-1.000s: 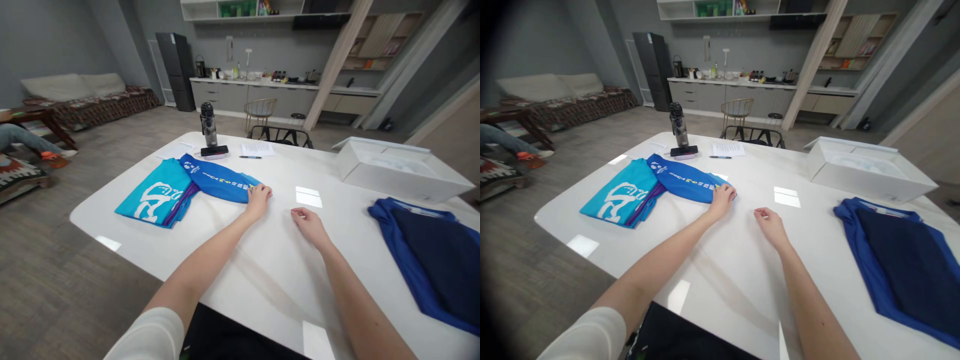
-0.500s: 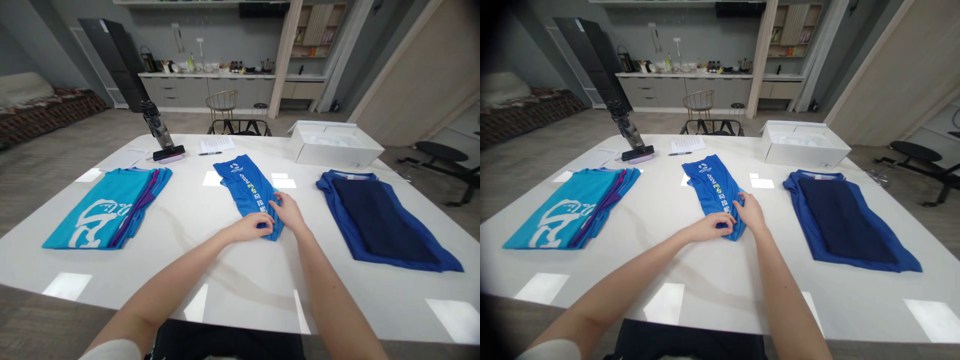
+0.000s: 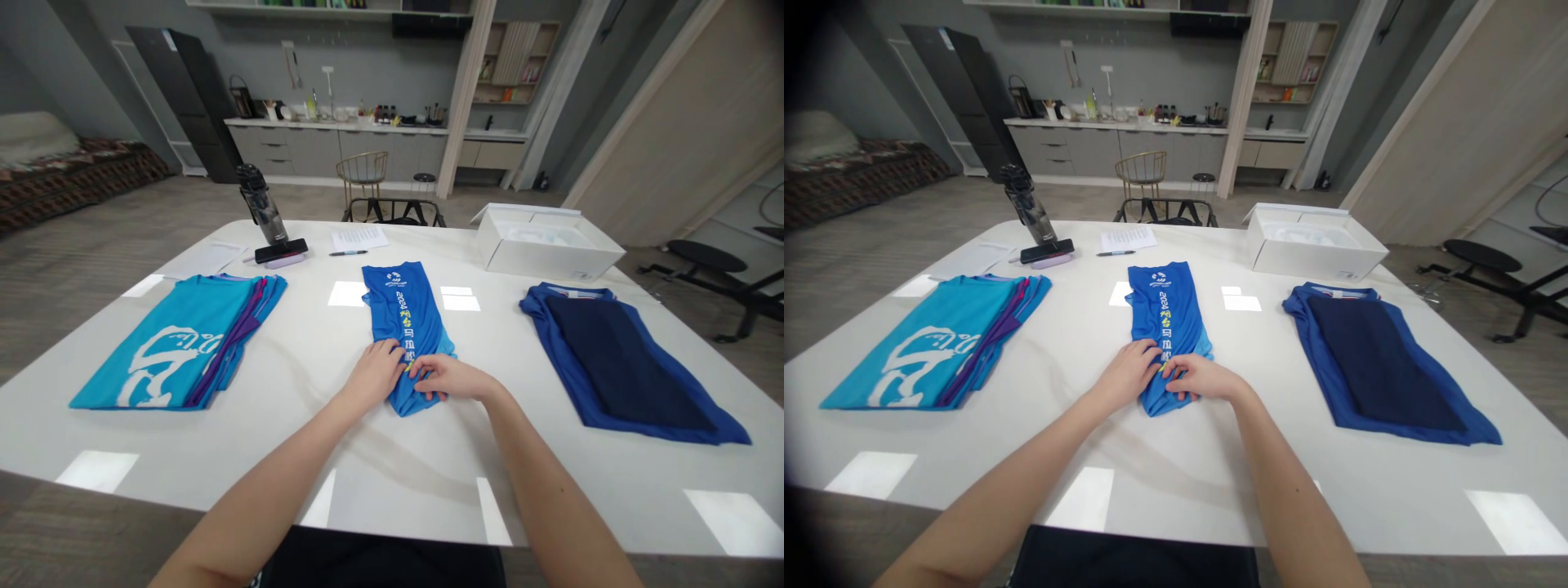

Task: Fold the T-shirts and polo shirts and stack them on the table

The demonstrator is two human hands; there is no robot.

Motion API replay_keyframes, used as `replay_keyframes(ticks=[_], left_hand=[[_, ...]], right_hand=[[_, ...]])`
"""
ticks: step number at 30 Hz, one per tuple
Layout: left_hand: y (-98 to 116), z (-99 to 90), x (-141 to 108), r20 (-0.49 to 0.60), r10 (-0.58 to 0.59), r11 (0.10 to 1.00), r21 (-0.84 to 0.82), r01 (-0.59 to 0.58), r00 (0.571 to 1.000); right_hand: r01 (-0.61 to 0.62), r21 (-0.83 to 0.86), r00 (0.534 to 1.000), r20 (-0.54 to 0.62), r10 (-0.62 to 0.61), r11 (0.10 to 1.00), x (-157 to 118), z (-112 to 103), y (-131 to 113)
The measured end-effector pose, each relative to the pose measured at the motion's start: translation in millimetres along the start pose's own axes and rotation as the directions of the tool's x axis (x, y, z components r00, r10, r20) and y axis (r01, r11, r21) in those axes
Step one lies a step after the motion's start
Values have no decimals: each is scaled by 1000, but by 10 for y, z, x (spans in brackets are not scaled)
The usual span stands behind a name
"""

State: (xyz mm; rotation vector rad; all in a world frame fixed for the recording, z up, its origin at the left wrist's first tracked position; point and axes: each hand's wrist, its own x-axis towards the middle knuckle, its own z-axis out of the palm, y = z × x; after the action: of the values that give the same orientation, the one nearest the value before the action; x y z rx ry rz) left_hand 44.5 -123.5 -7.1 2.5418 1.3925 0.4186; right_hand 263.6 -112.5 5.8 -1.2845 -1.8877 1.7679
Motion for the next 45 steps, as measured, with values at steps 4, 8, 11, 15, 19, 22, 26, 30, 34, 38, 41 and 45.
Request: replay_keyframes(ticks=[4, 8, 11, 15, 19, 22, 26, 30, 34, 38, 41, 45], left_hand=[[-5, 129, 4, 13, 29, 1000, -10, -29, 999], [-4, 189, -14, 61, -10, 1000, 8, 10, 998], [23, 143, -29, 47, -29, 999, 17, 29, 998], [71, 9, -38, -32, -60, 998, 34, 61, 998], [85, -52, -31, -33, 39, 999, 4, -39, 999], [76, -20, -20, 14, 57, 996, -63, -56, 998], [81, 34, 13, 13, 13, 977, -212, -10, 1000], [25, -51, 46, -67, -67, 939, -340, 40, 995], [-310, -382, 1, 56, -271, 909, -314, 275, 961], [-644, -646, -71, 206, -338, 904, -202, 378, 918], [-551, -547, -44, 16, -178, 962, -207, 178, 984], [-166, -191, 61, 16, -76, 997, 32, 76, 997]], right_hand=[[-11, -254, 861, -494, -120, 967, 10, -268, 203], [-193, -421, 778, -616, -123, 886, 0, -412, 317], [-226, -442, 863, -504, -33, 868, -11, -321, 241], [-175, -410, 931, -365, 15, 895, -39, -146, 91], [-112, -168, 973, -218, 74, 979, -66, -81, 12], [-97, -13, 992, -84, 96, 995, -79, -94, 7], [-139, 4, 986, 90, 138, 990, -100, -141, 37], [-185, -86, 968, 157, 197, 979, -136, -166, 23], [-201, -157, 931, 277, 238, 967, -189, -174, -31], [-214, -205, 884, 376, 278, 955, -231, -212, -53], [-183, -146, 974, 110, 200, 972, -192, -243, -17], [-108, -18, 947, -307, 97, 994, -34, -246, 94]])
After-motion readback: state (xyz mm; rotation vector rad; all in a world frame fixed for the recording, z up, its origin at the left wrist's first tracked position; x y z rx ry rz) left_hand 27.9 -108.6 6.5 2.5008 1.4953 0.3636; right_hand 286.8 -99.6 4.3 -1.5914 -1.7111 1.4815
